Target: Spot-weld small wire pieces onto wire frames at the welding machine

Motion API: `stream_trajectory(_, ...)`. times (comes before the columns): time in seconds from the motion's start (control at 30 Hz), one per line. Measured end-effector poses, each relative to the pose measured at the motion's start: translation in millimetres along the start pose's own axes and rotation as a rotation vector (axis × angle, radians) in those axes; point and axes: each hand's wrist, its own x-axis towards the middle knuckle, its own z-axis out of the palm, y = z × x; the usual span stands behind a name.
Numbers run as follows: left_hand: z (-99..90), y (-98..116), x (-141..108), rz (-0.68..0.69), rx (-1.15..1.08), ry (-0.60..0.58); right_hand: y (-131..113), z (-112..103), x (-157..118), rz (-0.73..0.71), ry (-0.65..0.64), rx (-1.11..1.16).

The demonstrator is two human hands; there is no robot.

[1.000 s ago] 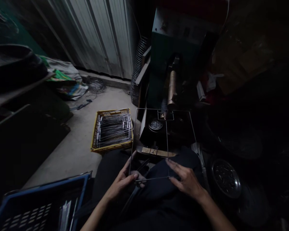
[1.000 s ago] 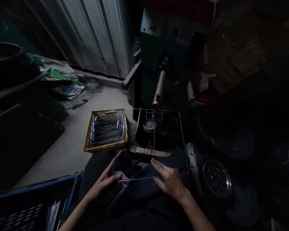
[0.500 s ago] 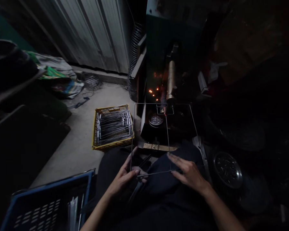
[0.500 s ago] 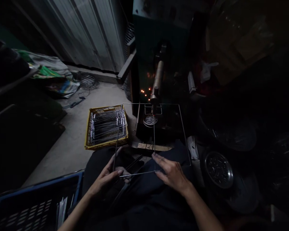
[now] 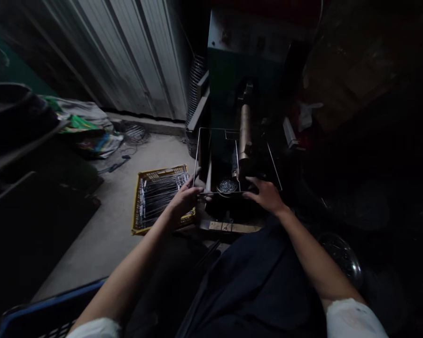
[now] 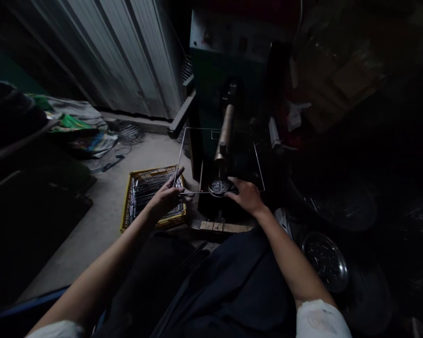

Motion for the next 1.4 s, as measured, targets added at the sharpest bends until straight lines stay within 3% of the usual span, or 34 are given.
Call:
stream_trajectory(0.27,-17.7,10.4,35.8,-0.002,-0.013,0.005,20.3,0.5,30.8,0.007,0.075,0.047)
stream_trajectory(0.53,-11.7,20.9,37.4,-0.014,0.08,0.034,20.8,4.2,30.6,-0.028,0.089,0.062)
stream_trajectory(0.6,-10.6,21.6,35.5,-0.023,0.092,0.037,26.2,-0.5,23.9,-0.051,0.157,0.043)
stream_trajectory(0.67,-10.7,21.7,34.8,-0.025,0.09,0.019,38.6,-8.0,16.9,0.023,0.304,-0.009)
stream_trajectory(0.73,-11.3,21.7,36.0,-0.022,0.091,0.009,56.8,-15.2,12.6,0.21,0.417,0.002)
stream_trajectory(0.83,-10.7,22.3,39.1,-0.003,0.077,0.006,84.1,-19.6,14.5,0.497,0.359,0.235)
stream_trajectory(0.93,-6.9,21.6,29.9,0.006,0.069,-0.011,93.3,-15.9,13.8,0.569,0.271,0.482)
stream_trajectory(1.0,-3.3,16.5,6.7,0.007,0.076,-0.007,85.8,-9.9,-2.5,0.537,0.237,0.555)
stream_trajectory(1.07,1.2,5.6,-33.0,-0.027,0.089,0.035,70.8,-2.0,-38.5,0.533,0.142,0.595)
stream_trajectory(1.17,10.6,-18.7,-112.9,-0.192,0.125,0.186,42.5,8.9,-122.4,0.599,-0.077,0.667)
stream_trajectory(1.27,22.8,-42.0,-190.6,-0.348,0.176,0.223,13.3,12.2,-211.2,0.639,-0.227,0.763)
stream_trajectory(1.33,29.6,-52.4,-229.1,-0.444,0.266,0.285,-5.8,9.4,-254.4,0.657,-0.308,0.832)
stream_trajectory(1.4,31.1,-57.5,-254.1,-0.49,0.451,0.402,-22.5,5.2,-277.6,0.664,-0.332,0.862)
